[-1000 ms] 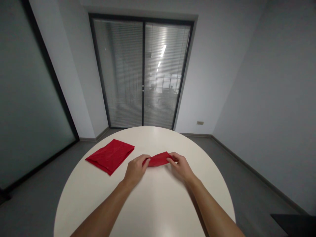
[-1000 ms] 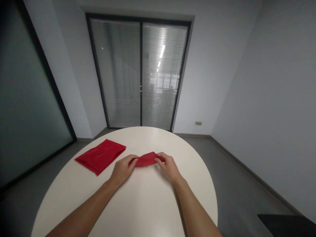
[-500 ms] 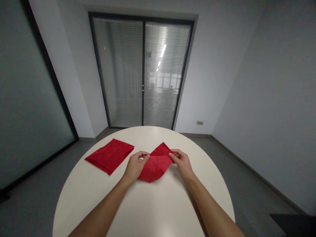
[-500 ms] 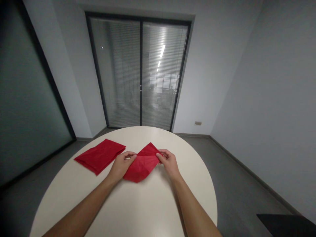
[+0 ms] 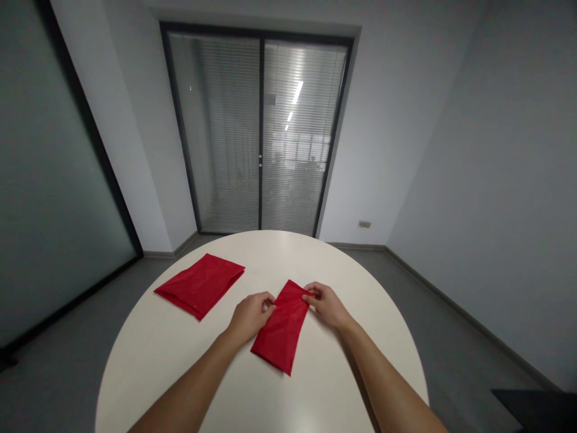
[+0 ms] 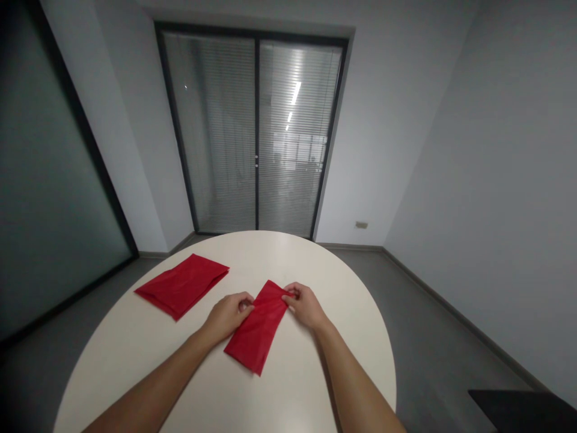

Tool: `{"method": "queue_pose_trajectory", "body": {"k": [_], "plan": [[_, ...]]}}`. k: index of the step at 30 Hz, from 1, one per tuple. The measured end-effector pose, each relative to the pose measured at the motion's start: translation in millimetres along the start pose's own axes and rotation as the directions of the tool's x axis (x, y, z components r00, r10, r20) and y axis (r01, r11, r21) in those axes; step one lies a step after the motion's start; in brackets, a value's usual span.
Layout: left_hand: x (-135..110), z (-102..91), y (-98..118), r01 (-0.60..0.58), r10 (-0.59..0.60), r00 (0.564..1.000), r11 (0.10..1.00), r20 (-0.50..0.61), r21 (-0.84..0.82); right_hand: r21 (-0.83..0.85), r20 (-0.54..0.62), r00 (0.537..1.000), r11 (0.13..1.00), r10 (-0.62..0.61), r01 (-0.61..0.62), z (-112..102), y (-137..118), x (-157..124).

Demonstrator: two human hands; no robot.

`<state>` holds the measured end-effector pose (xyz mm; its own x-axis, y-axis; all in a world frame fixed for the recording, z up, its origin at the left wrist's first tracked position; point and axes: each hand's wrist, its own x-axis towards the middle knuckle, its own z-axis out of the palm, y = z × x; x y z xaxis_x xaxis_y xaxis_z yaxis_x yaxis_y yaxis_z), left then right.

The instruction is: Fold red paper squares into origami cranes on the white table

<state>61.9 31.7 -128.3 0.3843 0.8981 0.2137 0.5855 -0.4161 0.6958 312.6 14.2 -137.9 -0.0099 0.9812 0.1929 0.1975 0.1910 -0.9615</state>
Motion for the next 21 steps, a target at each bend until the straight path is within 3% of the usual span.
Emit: {"method": "queue_pose_trajectory", "body": {"k": [4, 10, 16, 21], "plan": [[0, -2.0, 2, -0.047, 0.046, 0.999, 0.997, 0.009, 0.055, -0.222, 0.001, 0.999, 0.974, -0.04, 0.039, 0, -5, -4], [0, 3.5, 0, -0.123, 0.129, 0.991, 0.984, -0.039, 0.129, -0.383, 0.042, 0.998, 0.922, -0.045, 0.058, -2, -8, -6], [-5, 9.3, 5, -0.298, 0.299, 0.953, 0.918, 0.038, 0.262, -0.451, 0.02, 0.997, 0.889, -0.076, 0.076, -1, -14, -6], [-5, 11.3, 5, -0.288, 0.286, 0.957, 0.918, 0.048, 0.273, -0.409, 0.025, 0.996, 0.908, -0.087, 0.089, 2, -6, -5]]}}
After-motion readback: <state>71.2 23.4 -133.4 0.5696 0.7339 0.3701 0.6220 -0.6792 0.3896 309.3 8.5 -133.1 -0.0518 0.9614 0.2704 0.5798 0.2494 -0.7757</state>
